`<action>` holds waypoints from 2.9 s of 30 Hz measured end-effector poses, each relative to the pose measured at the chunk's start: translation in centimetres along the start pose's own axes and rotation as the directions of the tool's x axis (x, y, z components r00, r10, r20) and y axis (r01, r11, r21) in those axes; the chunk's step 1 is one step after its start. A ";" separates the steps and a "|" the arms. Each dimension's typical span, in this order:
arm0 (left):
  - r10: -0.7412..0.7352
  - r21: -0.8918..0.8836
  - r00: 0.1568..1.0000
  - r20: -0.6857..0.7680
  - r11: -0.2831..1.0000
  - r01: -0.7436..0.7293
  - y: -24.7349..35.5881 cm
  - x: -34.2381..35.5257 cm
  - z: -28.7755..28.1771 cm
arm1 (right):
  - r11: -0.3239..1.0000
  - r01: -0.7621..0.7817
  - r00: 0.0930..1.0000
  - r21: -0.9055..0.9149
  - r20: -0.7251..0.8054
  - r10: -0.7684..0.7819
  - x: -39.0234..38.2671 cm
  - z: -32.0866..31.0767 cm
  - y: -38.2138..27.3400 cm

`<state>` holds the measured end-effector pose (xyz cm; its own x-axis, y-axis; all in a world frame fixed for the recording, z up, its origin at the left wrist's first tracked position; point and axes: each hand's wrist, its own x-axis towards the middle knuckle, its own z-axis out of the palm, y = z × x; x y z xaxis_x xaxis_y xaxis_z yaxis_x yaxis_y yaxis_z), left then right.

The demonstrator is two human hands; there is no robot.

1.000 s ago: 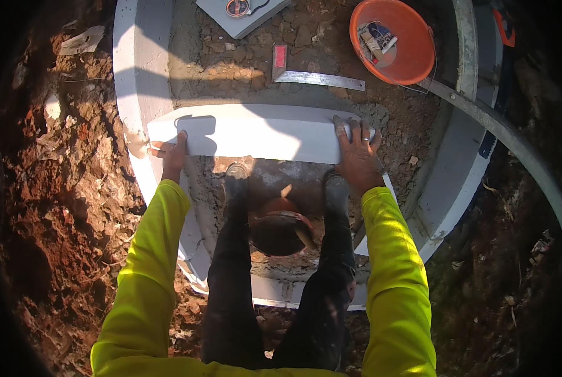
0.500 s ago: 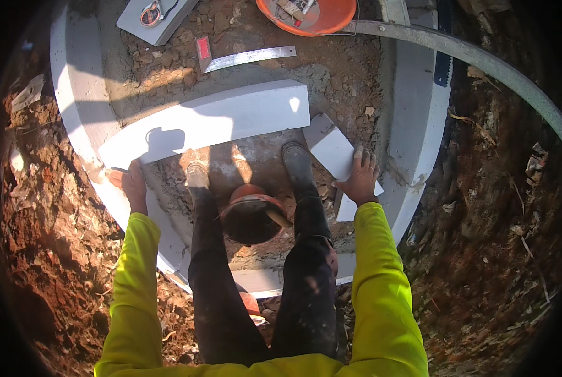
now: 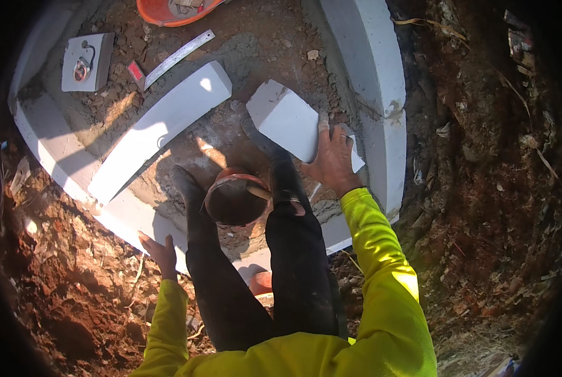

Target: The person scoops mortar from a bucket and spreads it onto a prepared base using a trowel. They then place a white rectangular paver onto the mortar, adjust its position, and use a tape measure to check alignment. The person taps the paver with a hammer to level it and continues measuring and adjusting the placement.

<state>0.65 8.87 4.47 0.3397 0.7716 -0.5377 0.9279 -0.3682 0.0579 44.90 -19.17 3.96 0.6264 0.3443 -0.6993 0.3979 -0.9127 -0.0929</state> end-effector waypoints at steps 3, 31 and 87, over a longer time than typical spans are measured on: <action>0.024 -0.028 0.998 0.052 0.999 -0.022 2.4 -0.7 -1.8 | 0.978 -0.128 0.992 0.164 0.026 0.125 -5.6 -2.3 1.4; -0.071 -0.002 0.959 0.276 0.997 0.075 7.1 -2.1 -6.9 | 0.695 -0.651 0.758 0.305 0.313 0.572 -15.4 27.8 8.7; -0.676 -0.700 0.654 0.339 0.283 0.655 10.5 -49.7 -5.2 | 0.585 0.811 0.581 -0.003 0.118 -0.805 -11.0 -31.3 9.2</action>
<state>-5.66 -30.61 36.20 -0.4570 0.5781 -0.6760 0.5930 0.7645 0.2528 62.68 -24.48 33.03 -0.0355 0.9089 -0.4155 0.7429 -0.2541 -0.6193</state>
